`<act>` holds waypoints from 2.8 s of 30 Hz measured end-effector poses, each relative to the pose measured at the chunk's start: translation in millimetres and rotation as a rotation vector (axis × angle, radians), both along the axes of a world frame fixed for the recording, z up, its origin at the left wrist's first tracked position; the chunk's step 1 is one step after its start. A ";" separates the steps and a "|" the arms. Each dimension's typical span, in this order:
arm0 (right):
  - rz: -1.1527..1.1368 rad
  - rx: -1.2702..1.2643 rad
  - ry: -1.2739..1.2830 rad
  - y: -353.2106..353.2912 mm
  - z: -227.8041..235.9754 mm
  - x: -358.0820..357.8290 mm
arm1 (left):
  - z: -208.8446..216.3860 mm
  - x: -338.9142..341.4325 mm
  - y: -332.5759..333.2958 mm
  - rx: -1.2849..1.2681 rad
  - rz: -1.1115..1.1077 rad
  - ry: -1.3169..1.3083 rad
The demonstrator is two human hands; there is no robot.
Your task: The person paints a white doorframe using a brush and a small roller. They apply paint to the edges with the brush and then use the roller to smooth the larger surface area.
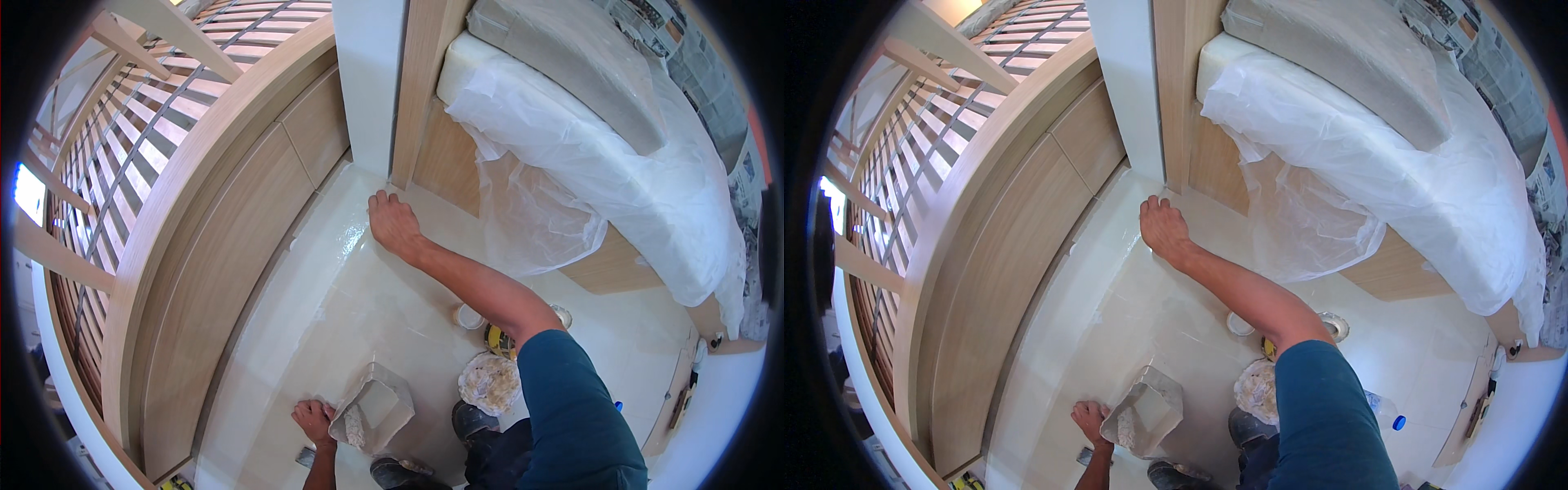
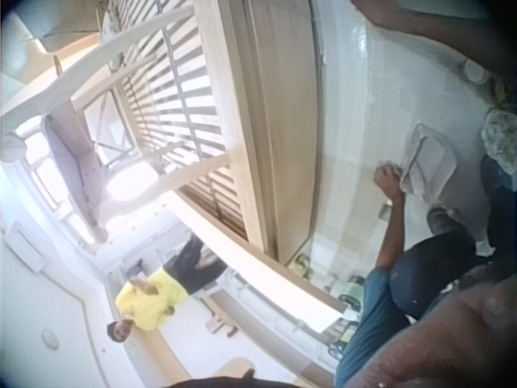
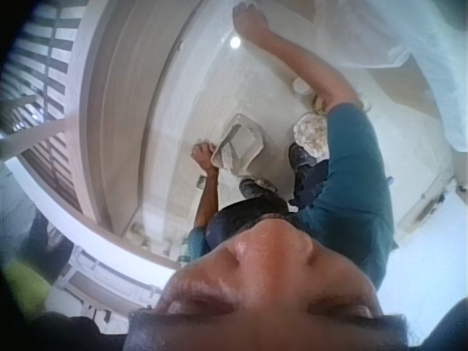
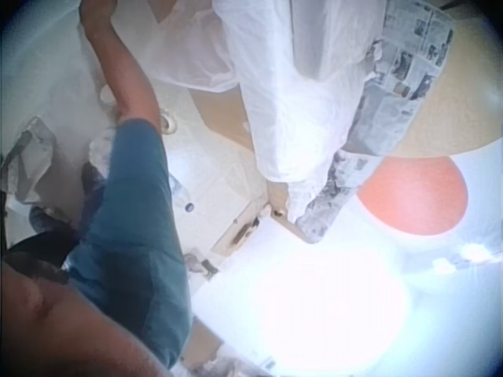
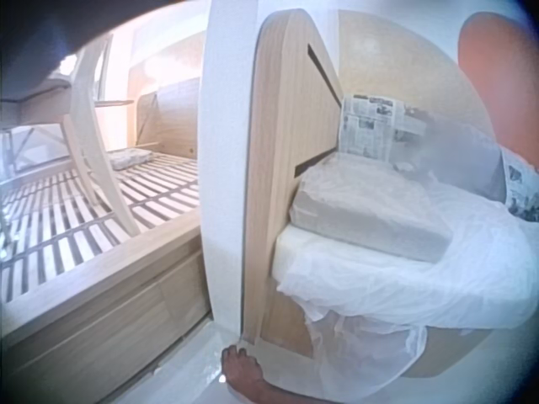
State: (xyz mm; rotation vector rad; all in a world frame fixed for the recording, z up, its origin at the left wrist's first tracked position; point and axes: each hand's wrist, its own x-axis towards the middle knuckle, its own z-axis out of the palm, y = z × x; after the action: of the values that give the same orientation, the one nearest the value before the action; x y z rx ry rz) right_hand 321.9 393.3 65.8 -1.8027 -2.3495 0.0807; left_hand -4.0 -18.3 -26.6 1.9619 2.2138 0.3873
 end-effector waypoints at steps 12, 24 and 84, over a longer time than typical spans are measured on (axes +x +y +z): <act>0.144 -0.012 0.489 18.7 57.4 59.5 | 9.2 4.3 3.9 -0.001 -0.028 -0.030; 0.200 -0.046 0.217 50.5 70.3 42.6 | 11.2 3.4 3.9 -0.012 -0.006 -0.023; 0.122 0.050 0.386 40.3 30.4 74.1 | 13.5 3.5 6.1 -0.046 0.002 -0.037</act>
State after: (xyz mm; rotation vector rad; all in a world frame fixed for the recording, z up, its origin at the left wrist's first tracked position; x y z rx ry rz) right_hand 396.0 433.6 96.2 -1.4641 -2.1589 0.3495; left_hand -0.5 -12.2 -13.2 1.9144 2.1823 0.3662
